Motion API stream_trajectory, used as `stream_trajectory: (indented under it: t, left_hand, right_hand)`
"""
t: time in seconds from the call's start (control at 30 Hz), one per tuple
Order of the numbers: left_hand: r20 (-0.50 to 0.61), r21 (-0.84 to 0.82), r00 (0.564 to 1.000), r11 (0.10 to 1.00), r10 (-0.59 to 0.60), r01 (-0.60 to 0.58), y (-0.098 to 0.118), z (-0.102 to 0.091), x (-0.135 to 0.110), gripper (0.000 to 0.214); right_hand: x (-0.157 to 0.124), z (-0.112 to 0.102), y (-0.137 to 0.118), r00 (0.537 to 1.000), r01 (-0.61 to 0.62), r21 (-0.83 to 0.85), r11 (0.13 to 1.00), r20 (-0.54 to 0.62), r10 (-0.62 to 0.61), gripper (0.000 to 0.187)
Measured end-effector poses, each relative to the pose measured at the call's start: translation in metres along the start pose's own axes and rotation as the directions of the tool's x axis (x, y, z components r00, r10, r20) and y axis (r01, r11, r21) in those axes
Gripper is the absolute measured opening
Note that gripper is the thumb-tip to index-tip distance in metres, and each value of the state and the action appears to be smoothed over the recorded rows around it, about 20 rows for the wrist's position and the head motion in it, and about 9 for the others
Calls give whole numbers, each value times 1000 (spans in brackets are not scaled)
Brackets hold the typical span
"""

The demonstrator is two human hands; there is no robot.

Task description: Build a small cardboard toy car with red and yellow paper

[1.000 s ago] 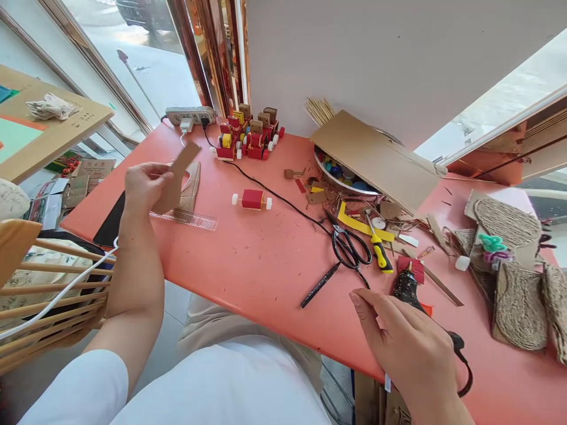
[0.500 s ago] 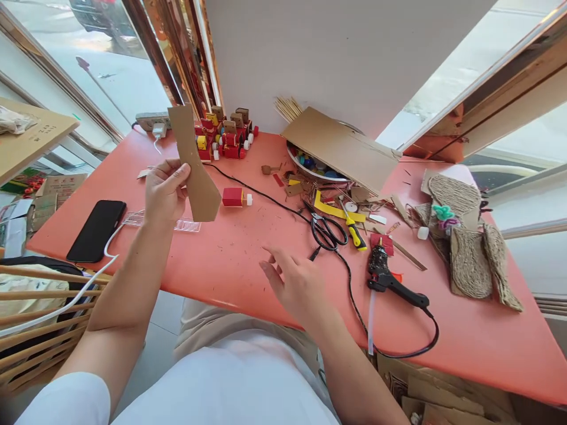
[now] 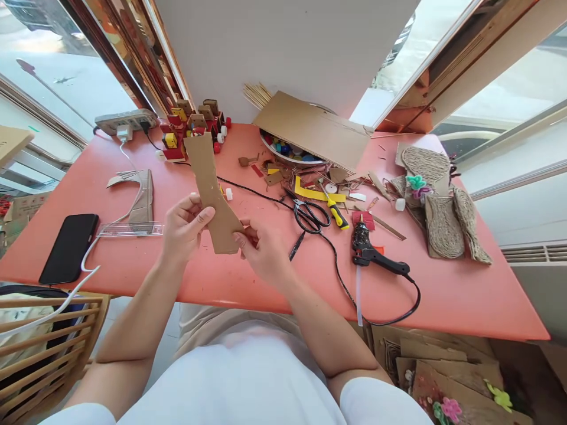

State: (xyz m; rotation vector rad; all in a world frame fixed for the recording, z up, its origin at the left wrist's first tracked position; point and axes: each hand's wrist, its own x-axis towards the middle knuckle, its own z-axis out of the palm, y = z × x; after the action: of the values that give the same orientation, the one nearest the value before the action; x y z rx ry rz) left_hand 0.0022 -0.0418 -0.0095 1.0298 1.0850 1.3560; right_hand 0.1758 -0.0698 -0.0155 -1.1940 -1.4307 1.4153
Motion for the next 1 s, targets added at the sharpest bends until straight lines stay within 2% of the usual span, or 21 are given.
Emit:
stream_trajectory:
  t: [0.07, 0.13, 0.23, 0.33, 0.4, 0.47, 0.57, 0.63, 0.7, 0.83, 1.0]
  left_hand:
    - [75, 53, 995, 997, -62, 58, -2, -1, -7, 63]
    - [75, 80, 993, 993, -88, 82, -4, -2, -14, 65]
    - [-58, 55, 997, 997, -59, 63, -7, -5, -23, 63]
    - [-210, 47, 978, 999, 8, 2, -8, -10, -29, 59]
    - [-277, 64, 960, 998, 36, -19, -9, -13, -31, 59]
    - [-294, 71, 955, 997, 28, -8, -10, -15, -31, 60]
    - [-264, 45, 964, 998, -19, 32, -10, -12, -28, 65]
    - [-246, 15, 968, 998, -52, 58, -9, -8, -24, 69]
    - [-214, -13, 974, 997, -76, 75, -7, -3, -17, 69]
    - [-112, -31, 990, 996, -85, 82, -4, 0, -1, 63]
    - [1, 6, 992, 992, -125, 125, -3, -5, 8, 50]
  right_hand:
    - [0, 2, 2, 1000, -9, 25, 1000, -5, 9, 25]
    - [-4, 5, 2, 1000, -20, 14, 1000, 15, 20, 21]
    - [-18, 11, 3, 997, -12, -88, 996, 68, 18, 19]
    - [-36, 6, 8, 997, 37, -267, 963, 75, -18, 23]
    - [-44, -8, 14, 997, 76, -410, 909, 25, -72, 23]
    - [-44, -31, 20, 985, 96, -576, 812, -64, -161, 24]
    - [-32, -67, 24, 920, -16, -814, 581, -239, -309, 24]
    - [-19, -84, 26, 902, -174, -886, 429, -318, -292, 29]
    - [-7, -91, 27, 901, -266, -900, 346, -359, -242, 32]
    - [7, -95, 34, 910, -274, -904, 329, -354, -216, 23]
    - [1, -112, 42, 916, -196, -927, 320, -289, -278, 17]
